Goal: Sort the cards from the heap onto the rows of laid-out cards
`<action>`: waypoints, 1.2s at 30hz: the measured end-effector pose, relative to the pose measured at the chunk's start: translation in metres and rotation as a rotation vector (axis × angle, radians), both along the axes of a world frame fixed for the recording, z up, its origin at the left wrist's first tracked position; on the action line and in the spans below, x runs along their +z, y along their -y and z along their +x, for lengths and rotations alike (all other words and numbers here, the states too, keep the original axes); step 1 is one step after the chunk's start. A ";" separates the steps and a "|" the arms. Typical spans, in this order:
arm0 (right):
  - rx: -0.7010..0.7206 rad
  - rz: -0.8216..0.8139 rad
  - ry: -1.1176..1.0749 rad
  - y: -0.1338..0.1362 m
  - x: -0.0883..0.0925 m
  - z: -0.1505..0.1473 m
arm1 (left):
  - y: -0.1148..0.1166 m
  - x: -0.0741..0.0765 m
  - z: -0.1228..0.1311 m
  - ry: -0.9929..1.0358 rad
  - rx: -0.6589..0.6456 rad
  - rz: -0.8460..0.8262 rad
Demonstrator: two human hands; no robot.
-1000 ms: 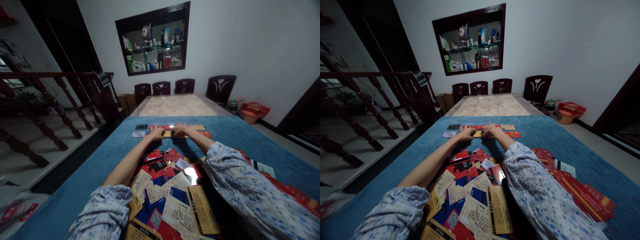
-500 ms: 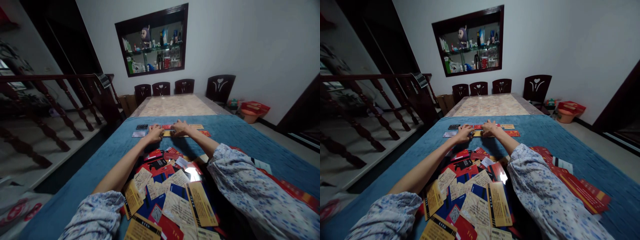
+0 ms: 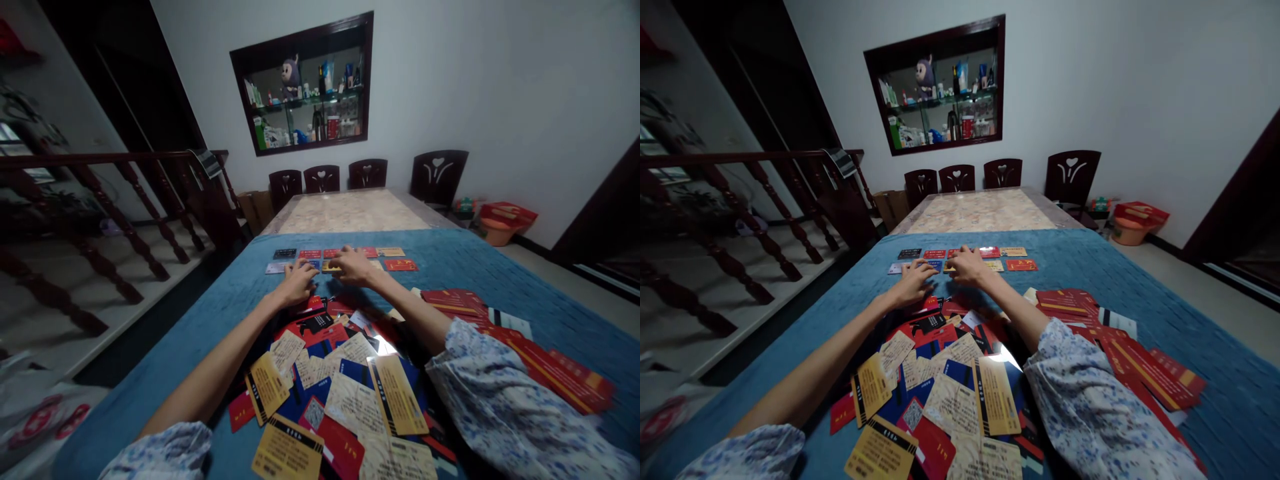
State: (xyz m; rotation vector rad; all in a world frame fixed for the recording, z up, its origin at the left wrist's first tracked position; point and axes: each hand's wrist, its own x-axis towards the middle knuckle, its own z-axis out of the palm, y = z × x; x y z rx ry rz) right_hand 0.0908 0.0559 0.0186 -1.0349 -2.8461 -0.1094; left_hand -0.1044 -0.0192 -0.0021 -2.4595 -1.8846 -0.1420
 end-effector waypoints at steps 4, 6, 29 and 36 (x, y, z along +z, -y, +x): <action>0.056 -0.012 -0.010 0.017 -0.001 -0.003 | 0.016 0.000 -0.004 0.012 -0.012 0.026; 0.073 -0.017 -0.031 0.024 -0.004 -0.004 | 0.027 0.001 -0.006 0.019 -0.008 0.038; 0.357 -0.141 -0.119 0.049 -0.034 -0.017 | 0.089 -0.013 -0.034 0.206 0.069 0.002; 0.393 -0.166 -0.130 0.049 -0.034 -0.016 | 0.088 -0.021 -0.040 0.265 0.011 0.049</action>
